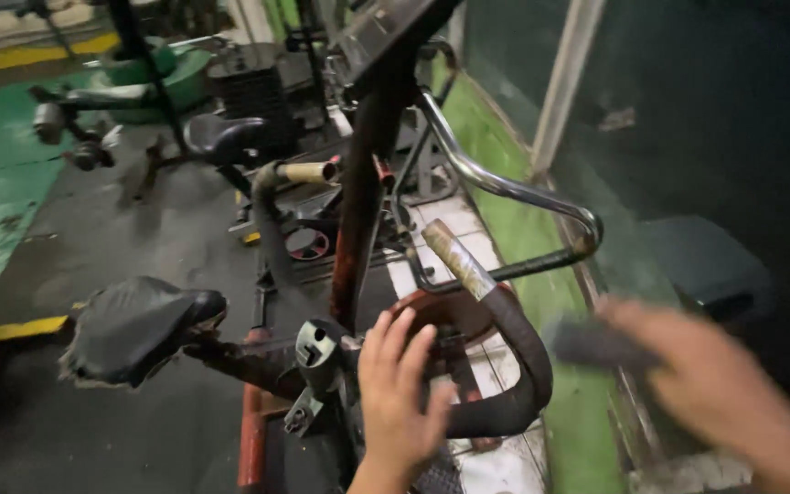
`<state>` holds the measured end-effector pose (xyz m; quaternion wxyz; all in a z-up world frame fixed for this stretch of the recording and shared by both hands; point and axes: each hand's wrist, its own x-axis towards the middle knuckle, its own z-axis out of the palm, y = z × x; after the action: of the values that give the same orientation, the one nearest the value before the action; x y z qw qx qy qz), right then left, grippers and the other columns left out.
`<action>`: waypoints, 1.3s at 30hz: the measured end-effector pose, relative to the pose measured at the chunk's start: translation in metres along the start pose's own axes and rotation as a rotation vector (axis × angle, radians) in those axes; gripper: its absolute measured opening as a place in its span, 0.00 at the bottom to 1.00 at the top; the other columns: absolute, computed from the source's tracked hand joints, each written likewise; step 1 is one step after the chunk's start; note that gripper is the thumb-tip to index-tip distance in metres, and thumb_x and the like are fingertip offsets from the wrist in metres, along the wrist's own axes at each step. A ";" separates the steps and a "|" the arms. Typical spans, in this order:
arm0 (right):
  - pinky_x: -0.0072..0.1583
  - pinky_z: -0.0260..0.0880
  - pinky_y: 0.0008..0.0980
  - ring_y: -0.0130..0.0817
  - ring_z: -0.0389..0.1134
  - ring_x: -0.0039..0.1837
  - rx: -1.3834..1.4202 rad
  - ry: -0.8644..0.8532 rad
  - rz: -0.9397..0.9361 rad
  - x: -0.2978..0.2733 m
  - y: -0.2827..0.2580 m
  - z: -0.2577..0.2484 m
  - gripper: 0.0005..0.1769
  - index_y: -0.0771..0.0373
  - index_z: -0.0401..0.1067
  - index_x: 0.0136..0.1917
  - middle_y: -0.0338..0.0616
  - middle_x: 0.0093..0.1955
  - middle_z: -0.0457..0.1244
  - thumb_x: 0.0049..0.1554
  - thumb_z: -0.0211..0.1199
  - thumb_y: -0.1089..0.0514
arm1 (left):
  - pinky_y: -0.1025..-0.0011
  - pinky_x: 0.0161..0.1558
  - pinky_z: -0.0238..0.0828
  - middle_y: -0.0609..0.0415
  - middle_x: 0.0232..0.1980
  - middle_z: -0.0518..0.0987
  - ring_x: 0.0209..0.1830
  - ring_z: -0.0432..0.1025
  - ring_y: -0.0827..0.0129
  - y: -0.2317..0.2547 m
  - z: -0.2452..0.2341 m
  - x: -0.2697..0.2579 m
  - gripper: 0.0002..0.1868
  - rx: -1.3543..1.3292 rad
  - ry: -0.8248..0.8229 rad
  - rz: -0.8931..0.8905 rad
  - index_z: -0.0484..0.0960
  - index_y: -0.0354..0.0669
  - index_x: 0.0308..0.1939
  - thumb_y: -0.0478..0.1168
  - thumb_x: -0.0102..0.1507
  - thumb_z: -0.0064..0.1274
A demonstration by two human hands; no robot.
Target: Cleaning and wiping down various exercise machines and frames in a gym using a cloth.
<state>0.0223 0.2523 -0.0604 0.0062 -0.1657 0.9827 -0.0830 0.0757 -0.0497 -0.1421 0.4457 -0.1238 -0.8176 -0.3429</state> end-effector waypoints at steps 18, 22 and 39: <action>0.65 0.66 0.42 0.42 0.69 0.65 1.819 0.118 0.109 0.090 0.020 0.153 0.30 0.64 0.69 0.70 0.46 0.67 0.68 0.54 0.62 0.58 | 0.45 0.82 0.48 0.36 0.85 0.58 0.87 0.53 0.38 0.031 0.082 -0.036 0.43 -0.057 0.188 -0.100 0.64 0.41 0.77 0.66 0.68 0.46; 0.59 0.71 0.44 0.45 0.72 0.58 1.842 -0.022 0.002 0.112 0.024 0.113 0.26 0.70 0.70 0.66 0.53 0.60 0.69 0.60 0.61 0.53 | 0.43 0.82 0.42 0.32 0.85 0.54 0.88 0.48 0.35 0.053 0.070 -0.025 0.46 -0.124 0.117 -0.187 0.58 0.37 0.80 0.66 0.69 0.43; 0.55 0.73 0.37 0.39 0.74 0.54 1.453 0.227 -0.138 0.091 0.110 0.230 0.33 0.66 0.73 0.64 0.49 0.55 0.71 0.48 0.73 0.51 | 0.42 0.81 0.44 0.26 0.85 0.46 0.86 0.49 0.33 0.071 0.085 -0.044 0.47 -0.140 0.372 -0.139 0.55 0.35 0.80 0.65 0.70 0.49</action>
<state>-0.0901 0.2880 -0.3044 0.0075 -0.1717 0.6621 -0.7295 0.0827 0.0639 -0.1773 0.5546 -0.0320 -0.7020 -0.4457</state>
